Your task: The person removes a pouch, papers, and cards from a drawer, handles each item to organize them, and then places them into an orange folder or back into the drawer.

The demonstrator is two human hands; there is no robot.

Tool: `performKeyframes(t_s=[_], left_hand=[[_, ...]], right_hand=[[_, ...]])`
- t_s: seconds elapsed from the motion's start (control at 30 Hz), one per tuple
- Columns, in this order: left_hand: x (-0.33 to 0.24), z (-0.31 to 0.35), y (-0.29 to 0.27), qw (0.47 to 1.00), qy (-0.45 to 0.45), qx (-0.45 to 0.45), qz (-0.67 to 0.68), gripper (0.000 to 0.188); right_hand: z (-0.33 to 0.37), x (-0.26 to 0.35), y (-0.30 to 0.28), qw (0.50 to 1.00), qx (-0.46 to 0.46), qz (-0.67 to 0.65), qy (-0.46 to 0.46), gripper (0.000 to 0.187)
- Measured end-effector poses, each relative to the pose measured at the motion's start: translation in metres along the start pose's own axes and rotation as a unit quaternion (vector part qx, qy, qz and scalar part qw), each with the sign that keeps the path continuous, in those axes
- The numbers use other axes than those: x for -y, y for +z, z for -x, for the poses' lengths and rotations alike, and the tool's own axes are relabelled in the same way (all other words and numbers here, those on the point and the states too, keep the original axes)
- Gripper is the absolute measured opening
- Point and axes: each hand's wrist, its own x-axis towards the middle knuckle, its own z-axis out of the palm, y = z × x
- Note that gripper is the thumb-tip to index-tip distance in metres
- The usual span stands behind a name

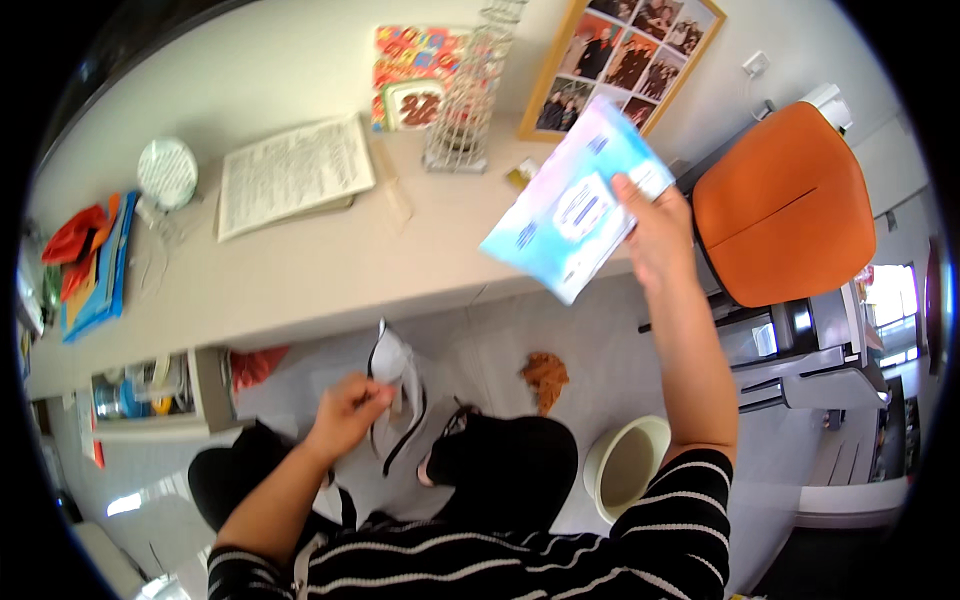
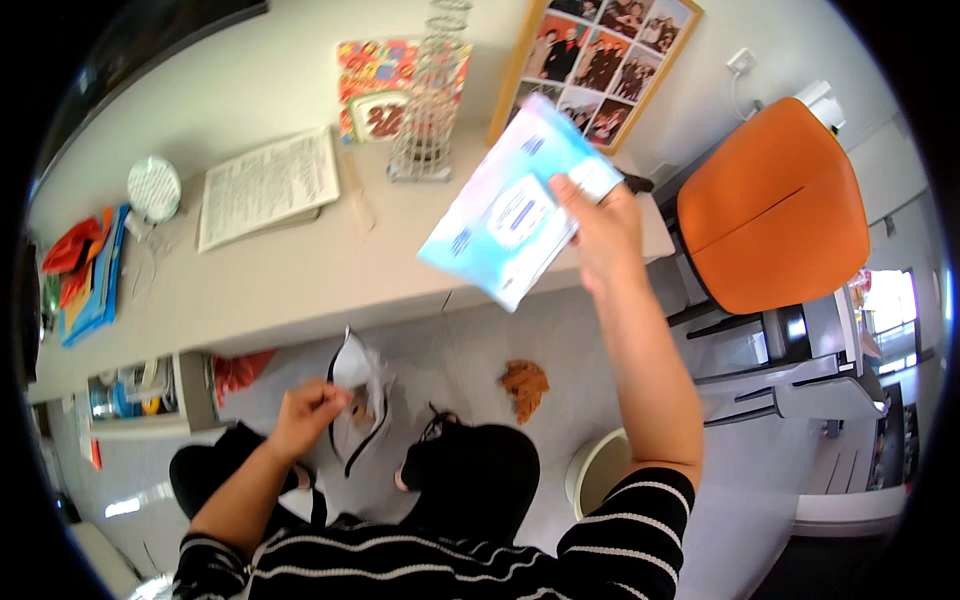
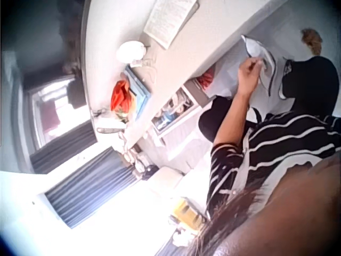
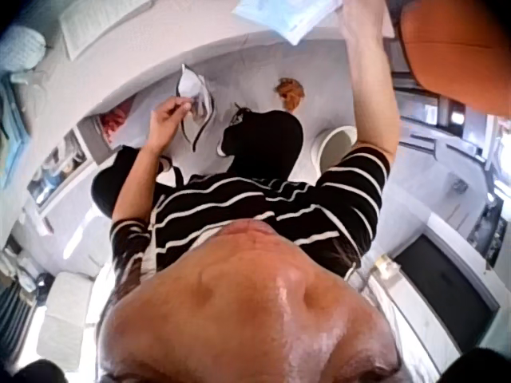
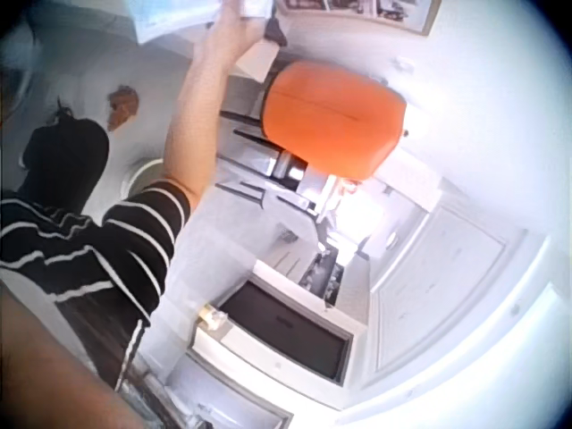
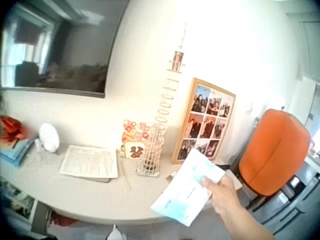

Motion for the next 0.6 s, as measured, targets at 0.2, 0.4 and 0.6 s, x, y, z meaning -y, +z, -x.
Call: performKeyframes(t_s=[0.2, 0.4, 0.6], left_hand=[[-0.028, 0.021, -0.014, 0.977, -0.032, 0.053, 0.202, 0.045], [-0.036, 0.040, -0.012, 0.939, -0.117, -0.013, 0.325, 0.038], [-0.036, 0.052, -0.023, 0.961, -0.090, -0.035, 0.260, 0.034]], right_hand=[[0.123, -0.059, 0.070, 0.980, 0.042, -0.061, 0.182, 0.032], [0.204, -0.102, 0.145, 0.971, 0.030, -0.148, 0.185, 0.037], [0.202, -0.111, 0.155, 0.945, -0.106, -0.211, 0.227, 0.033]])
